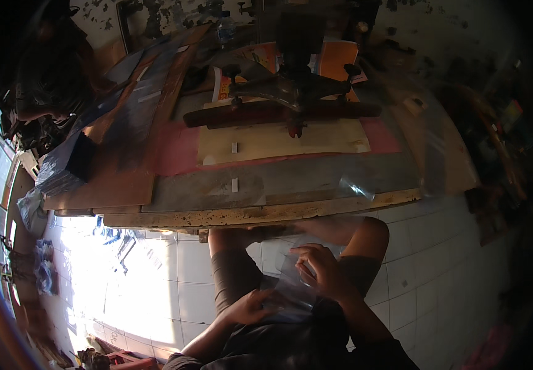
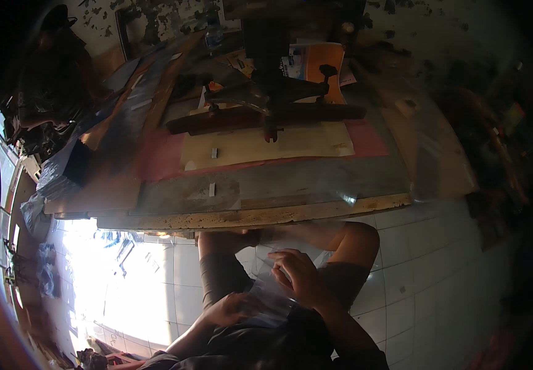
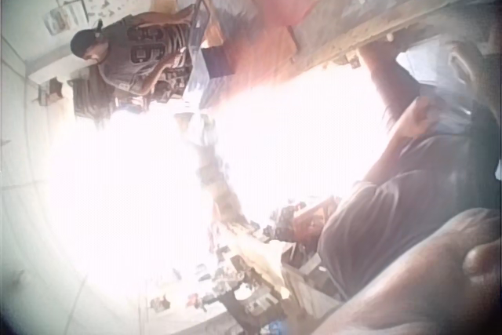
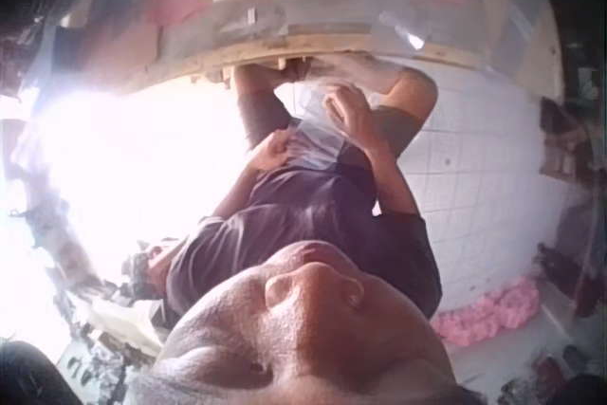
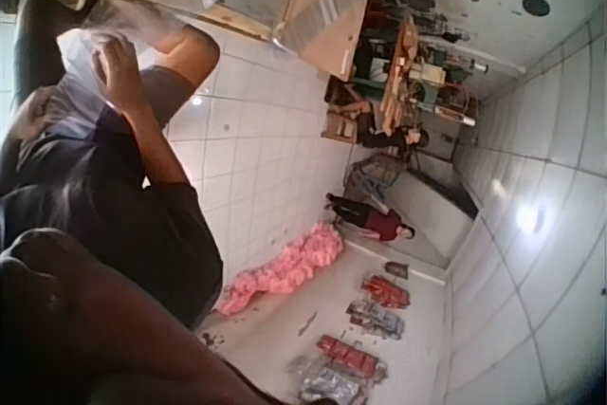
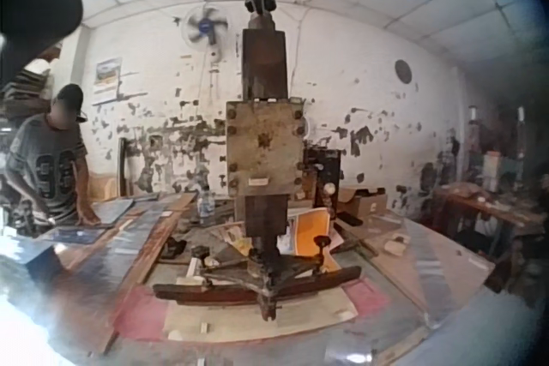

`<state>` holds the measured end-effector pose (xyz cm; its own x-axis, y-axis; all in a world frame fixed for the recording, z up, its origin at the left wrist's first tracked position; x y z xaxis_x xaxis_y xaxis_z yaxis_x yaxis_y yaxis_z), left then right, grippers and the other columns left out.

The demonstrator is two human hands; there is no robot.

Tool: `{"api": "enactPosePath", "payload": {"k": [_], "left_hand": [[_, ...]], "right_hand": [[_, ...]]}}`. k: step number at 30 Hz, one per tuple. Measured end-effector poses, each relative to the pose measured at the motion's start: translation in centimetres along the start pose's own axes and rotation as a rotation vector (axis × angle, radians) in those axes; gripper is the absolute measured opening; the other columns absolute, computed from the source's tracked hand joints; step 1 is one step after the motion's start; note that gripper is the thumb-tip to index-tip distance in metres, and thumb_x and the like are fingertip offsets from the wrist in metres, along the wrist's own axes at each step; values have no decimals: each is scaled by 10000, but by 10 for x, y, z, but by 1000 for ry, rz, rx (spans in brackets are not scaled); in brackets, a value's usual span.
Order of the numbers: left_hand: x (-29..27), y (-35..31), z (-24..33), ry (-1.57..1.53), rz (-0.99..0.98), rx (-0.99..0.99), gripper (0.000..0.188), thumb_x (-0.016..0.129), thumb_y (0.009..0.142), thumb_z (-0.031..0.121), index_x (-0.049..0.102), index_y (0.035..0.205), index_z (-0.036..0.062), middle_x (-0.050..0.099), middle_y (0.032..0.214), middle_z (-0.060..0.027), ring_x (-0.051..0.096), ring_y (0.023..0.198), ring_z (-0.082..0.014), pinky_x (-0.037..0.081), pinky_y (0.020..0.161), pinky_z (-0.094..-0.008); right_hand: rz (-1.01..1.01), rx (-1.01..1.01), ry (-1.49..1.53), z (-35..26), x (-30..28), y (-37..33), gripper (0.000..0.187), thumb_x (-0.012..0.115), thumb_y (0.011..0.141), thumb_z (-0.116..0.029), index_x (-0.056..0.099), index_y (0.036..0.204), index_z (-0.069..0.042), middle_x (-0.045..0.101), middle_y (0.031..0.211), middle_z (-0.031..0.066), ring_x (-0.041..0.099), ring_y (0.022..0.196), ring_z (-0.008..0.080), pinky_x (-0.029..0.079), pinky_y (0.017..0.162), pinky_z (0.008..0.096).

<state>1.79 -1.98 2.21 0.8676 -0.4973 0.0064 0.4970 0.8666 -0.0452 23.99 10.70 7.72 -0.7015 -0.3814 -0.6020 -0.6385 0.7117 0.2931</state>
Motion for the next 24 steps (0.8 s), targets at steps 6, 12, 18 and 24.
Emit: {"api": "enactPosePath", "payload": {"k": [6,12,18,24], "left_hand": [[-5,0,-14,-134,60,-3,394,594,872,-13,596,1265,-47,708,1170,-160,666,1126,-244,501,1003,-370],[-18,21,-19,-151,224,41,366,524,855,-21,626,1207,-34,701,1180,-148,652,1152,-247,491,1013,-371],[-16,35,-48,-130,151,-48,358,534,910,-6,582,1262,-48,726,1121,-146,683,1101,-217,503,1000,-352],[-6,48,-67,-145,185,-57,310,550,941,14,587,1242,-45,746,1084,-136,707,1059,-205,511,990,-343]], "right_hand": [[-608,481,467,135,49,-10,130,613,1011,-153,592,979,-28,738,1049,72,670,934,161,521,858,331],[93,282,-335,198,21,36,222,617,1009,-222,669,1079,-18,753,1013,118,736,914,272,571,792,389],[184,162,-57,182,12,57,264,678,973,-209,661,1135,-2,725,1046,170,711,1007,310,560,838,397],[-190,361,-21,154,20,47,230,676,981,-207,641,1050,9,735,1003,140,725,981,243,556,831,372]]}}
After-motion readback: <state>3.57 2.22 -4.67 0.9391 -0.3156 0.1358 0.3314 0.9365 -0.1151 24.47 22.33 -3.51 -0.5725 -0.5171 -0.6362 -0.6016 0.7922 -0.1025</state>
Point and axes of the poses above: each hand's wrist, its own y-axis towards the middle knuckle, its own x-axis out of the palm, z = x × y, the point moved 1 cm from there along y, towards the middle knuckle
